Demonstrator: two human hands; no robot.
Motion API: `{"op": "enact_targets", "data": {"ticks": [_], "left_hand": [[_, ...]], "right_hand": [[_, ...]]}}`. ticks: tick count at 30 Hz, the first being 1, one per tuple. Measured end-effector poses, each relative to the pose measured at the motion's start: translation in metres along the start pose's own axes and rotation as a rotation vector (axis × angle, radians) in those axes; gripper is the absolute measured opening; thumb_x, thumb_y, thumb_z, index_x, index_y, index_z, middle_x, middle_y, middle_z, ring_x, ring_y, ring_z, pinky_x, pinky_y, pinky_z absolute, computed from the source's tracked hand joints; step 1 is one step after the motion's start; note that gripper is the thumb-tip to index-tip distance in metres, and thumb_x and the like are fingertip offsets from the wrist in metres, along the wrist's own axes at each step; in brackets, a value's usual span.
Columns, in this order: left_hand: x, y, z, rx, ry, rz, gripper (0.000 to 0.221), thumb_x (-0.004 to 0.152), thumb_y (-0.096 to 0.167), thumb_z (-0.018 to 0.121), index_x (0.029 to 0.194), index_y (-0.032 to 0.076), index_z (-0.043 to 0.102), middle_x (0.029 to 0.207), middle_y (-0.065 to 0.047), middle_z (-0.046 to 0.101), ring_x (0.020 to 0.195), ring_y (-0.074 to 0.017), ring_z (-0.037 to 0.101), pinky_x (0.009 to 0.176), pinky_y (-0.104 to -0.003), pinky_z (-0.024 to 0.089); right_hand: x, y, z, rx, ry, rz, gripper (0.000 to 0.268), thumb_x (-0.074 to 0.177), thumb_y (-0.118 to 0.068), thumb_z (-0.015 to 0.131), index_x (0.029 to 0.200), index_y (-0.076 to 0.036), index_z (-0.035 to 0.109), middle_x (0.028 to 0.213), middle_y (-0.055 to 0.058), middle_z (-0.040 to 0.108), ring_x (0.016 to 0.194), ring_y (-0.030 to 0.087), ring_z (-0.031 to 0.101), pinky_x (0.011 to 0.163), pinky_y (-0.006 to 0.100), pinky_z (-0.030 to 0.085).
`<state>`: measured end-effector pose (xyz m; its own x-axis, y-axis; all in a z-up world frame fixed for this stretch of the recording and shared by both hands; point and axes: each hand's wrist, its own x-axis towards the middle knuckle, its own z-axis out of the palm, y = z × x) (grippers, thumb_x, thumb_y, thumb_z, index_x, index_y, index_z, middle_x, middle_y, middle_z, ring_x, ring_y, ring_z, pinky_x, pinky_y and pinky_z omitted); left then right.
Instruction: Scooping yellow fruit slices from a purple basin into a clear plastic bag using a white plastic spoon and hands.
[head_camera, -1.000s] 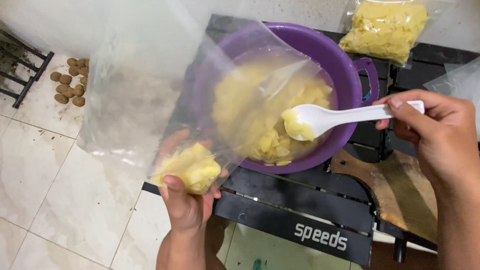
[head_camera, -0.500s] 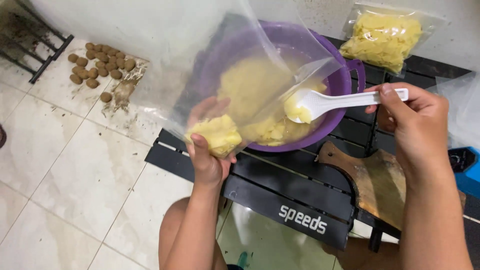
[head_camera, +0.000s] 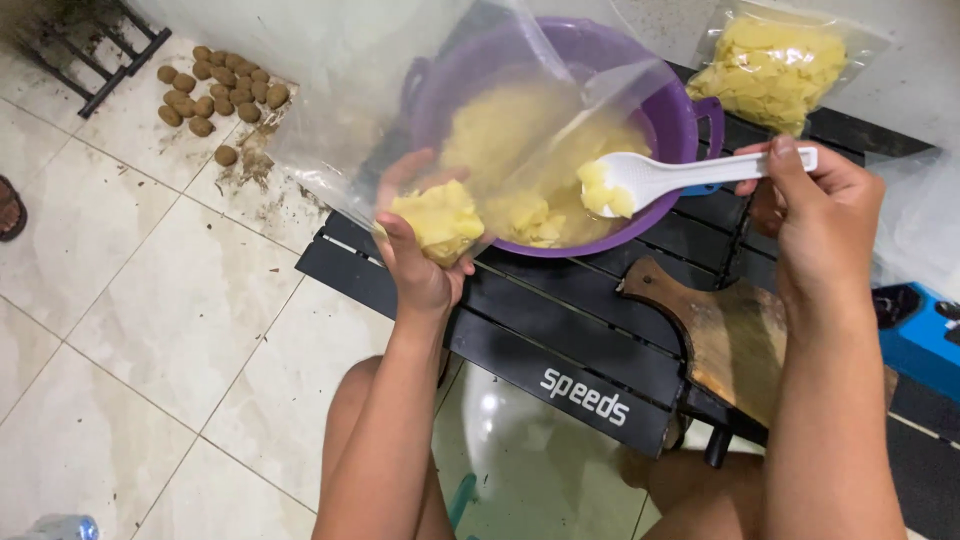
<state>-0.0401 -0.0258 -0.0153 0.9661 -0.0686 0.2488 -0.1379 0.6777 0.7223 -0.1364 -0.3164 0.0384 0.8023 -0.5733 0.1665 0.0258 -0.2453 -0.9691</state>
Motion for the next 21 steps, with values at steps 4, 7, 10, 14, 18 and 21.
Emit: {"op": "enact_targets", "data": {"ticks": [4,7,10,14,18,21], "left_hand": [[0.003,-0.002,0.007,-0.018,0.0,0.041,0.092,0.08,0.076,0.066,0.137,0.006,0.05,0.118,-0.027,0.067,0.057,-0.0263,0.067,0.042,-0.031,0.06],[0.004,-0.003,0.007,-0.053,-0.005,0.051,0.09,0.082,0.073,0.067,0.138,0.004,0.049,0.118,-0.026,0.067,0.058,-0.0276,0.068,0.045,-0.033,0.062],[0.006,0.001,0.009,-0.047,-0.027,0.053,0.092,0.081,0.074,0.068,0.137,0.003,0.049,0.117,-0.026,0.068,0.059,-0.0308,0.07,0.042,-0.032,0.06],[0.004,0.009,0.011,-0.061,-0.017,0.035,0.091,0.079,0.076,0.069,0.134,0.005,0.052,0.12,-0.027,0.067,0.057,-0.0291,0.068,0.041,-0.031,0.059],[0.001,0.01,0.011,-0.058,-0.034,0.032,0.092,0.082,0.076,0.065,0.136,0.003,0.05,0.123,-0.025,0.067,0.053,-0.0273,0.065,0.042,-0.032,0.06],[0.001,0.015,0.01,-0.05,-0.098,0.047,0.089,0.084,0.075,0.068,0.136,0.005,0.051,0.127,-0.026,0.066,0.05,-0.026,0.063,0.044,-0.033,0.061]], "right_hand": [[-0.002,-0.012,0.007,0.067,0.029,0.047,0.028,0.119,-0.025,0.055,0.111,-0.005,0.074,0.077,0.003,0.06,0.054,0.006,0.03,0.054,0.025,0.022],[0.001,-0.017,0.012,0.07,0.039,0.048,0.028,0.119,-0.025,0.055,0.109,-0.005,0.074,0.075,0.002,0.059,0.054,0.006,0.029,0.053,0.025,0.021],[0.008,-0.009,0.008,0.084,0.047,0.052,0.025,0.118,-0.024,0.057,0.111,-0.007,0.074,0.076,0.002,0.062,0.054,0.005,0.032,0.053,0.023,0.024],[0.011,-0.004,0.004,0.047,0.025,0.013,0.028,0.122,-0.026,0.056,0.112,-0.006,0.072,0.077,0.002,0.059,0.055,0.006,0.033,0.054,0.025,0.025],[0.006,-0.009,0.012,0.062,0.049,0.122,0.022,0.119,-0.024,0.06,0.103,-0.014,0.072,0.076,-0.002,0.064,0.055,0.003,0.04,0.054,0.019,0.031],[-0.005,-0.011,0.024,0.079,0.002,0.123,0.023,0.118,-0.026,0.057,0.107,-0.015,0.074,0.075,-0.003,0.062,0.055,0.004,0.037,0.054,0.02,0.028]]}}
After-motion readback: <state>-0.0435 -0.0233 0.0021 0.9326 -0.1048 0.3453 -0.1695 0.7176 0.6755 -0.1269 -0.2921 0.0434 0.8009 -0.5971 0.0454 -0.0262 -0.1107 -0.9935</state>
